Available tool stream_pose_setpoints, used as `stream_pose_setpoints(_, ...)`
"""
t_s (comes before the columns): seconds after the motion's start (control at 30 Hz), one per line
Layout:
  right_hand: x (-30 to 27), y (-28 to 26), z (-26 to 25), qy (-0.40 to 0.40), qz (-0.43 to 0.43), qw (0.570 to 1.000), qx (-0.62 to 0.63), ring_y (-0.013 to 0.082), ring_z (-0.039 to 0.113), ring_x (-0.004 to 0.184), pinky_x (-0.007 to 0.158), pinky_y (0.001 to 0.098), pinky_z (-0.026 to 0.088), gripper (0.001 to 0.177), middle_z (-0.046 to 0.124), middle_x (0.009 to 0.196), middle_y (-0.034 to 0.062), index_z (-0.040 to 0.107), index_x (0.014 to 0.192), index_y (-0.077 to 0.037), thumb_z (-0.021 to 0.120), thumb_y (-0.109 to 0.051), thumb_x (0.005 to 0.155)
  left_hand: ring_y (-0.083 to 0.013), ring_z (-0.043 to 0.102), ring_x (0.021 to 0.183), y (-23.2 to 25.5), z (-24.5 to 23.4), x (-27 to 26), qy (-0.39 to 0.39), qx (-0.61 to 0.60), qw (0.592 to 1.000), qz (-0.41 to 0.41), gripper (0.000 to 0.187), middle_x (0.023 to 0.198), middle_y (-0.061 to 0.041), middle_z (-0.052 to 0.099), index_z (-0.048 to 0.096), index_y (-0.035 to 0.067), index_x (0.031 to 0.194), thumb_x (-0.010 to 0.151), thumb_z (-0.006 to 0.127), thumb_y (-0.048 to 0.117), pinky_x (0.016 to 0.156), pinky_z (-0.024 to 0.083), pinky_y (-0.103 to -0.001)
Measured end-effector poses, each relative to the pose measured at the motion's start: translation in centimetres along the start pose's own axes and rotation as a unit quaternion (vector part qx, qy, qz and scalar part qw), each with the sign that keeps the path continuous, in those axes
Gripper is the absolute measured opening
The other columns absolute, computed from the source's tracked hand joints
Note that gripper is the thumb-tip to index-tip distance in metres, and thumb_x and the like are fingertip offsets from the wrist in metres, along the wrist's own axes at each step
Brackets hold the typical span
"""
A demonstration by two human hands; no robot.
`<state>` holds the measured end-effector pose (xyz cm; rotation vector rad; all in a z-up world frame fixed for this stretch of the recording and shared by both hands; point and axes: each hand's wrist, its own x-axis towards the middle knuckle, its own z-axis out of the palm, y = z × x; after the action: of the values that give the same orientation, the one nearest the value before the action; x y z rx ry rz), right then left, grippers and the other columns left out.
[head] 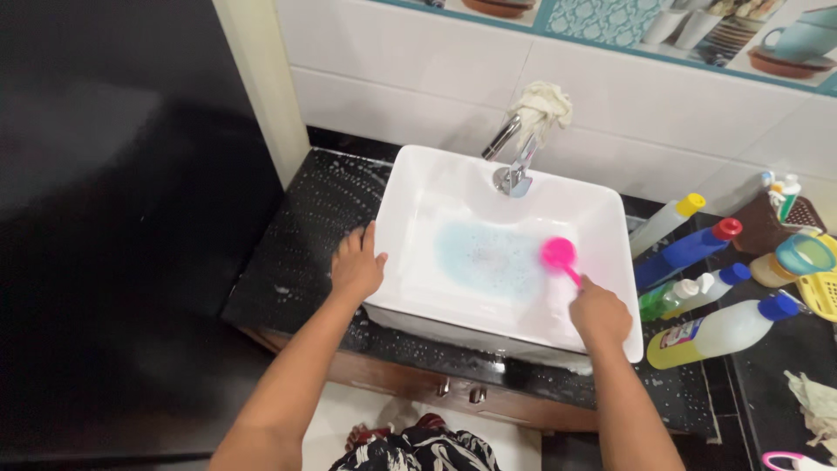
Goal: The person uses a pink scrubbing brush to clean a white sink and the surrounding black countertop. They scrub the sink basin, faucet, and countertop, then rinse the brush under running water.
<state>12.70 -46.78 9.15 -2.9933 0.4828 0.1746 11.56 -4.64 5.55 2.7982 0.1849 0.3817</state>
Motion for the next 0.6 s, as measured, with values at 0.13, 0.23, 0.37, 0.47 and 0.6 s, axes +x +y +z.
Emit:
stream_pose_setpoints(0.13, -0.5, -3.8, 2.4, 0.001, -0.062, 0.998, 0.012, 0.0363, 0.073, 0.096, 0.083, 0.0511, 0.057, 0.044, 0.076, 0.103, 0.0145, 0.066, 0.135, -0.028, 0.045, -0.022, 0.097, -0.0406, 0.050, 0.131, -0.9, 2.1, 2.7, -0.124, -0.101, 0.985, -0.064, 0.074, 0.154, -0.019, 0.043, 0.015, 0.015, 0.165, 0.104, 0.052, 0.033, 0.107, 0.046, -0.049)
stream_pose_setpoints(0.23, -2.2, -12.2, 6.3, -0.020, -0.176, 0.984, 0.017, 0.0381, 0.073, 0.089, 0.081, 0.0526, 0.056, 0.047, 0.075, 0.096, 0.0161, 0.064, 0.136, -0.030, 0.044, -0.018, 0.095, -0.0399, 0.050, 0.132, -0.4, 2.8, 4.7, -0.121, -0.085, 0.988, -0.049, 0.073, 0.154, -0.019, 0.041, 0.014, 0.012, 0.162, 0.103, 0.051, 0.034, 0.104, 0.047, -0.048)
stream_pose_setpoints(0.37, -0.2, -19.1, 7.8, -0.018, -0.175, 0.984, 0.009, 0.0374, 0.073, 0.087, 0.078, 0.0510, 0.057, 0.038, 0.074, 0.094, 0.0174, 0.064, 0.137, -0.032, 0.043, -0.030, 0.106, -0.0391, 0.048, 0.134, 0.1, 2.4, 7.1, -0.113, -0.097, 0.988, -0.027, 0.074, 0.156, -0.017, 0.039, 0.015, 0.008, 0.161, 0.103, 0.053, 0.034, 0.106, 0.046, -0.048)
stream_pose_setpoints(0.47, 3.4, -19.1, 7.7, 0.017, -0.116, 0.992, 0.055, 0.0379, 0.073, 0.084, 0.074, 0.0519, 0.057, 0.040, 0.075, 0.092, 0.0167, 0.062, 0.140, -0.031, 0.049, -0.029, 0.103, -0.0371, 0.048, 0.136, 0.0, 2.6, 7.6, -0.141, -0.107, 0.984, -0.033, 0.075, 0.157, -0.017, 0.039, 0.013, 0.007, 0.163, 0.104, 0.051, 0.033, 0.110, 0.044, -0.046)
stream_pose_setpoints(0.6, 6.2, -19.6, 8.9, 0.033, -0.197, 0.977, 0.077, 0.0389, 0.070, 0.081, 0.073, 0.0540, 0.056, 0.049, 0.073, 0.092, 0.0180, 0.061, 0.142, -0.034, 0.057, -0.027, 0.094, -0.0371, 0.041, 0.142, -0.1, 3.7, 9.3, -0.098, -0.137, 0.986, 0.001, 0.075, 0.160, -0.019, 0.034, 0.014, 0.003, 0.160, 0.103, 0.053, 0.030, 0.113, 0.040, -0.046)
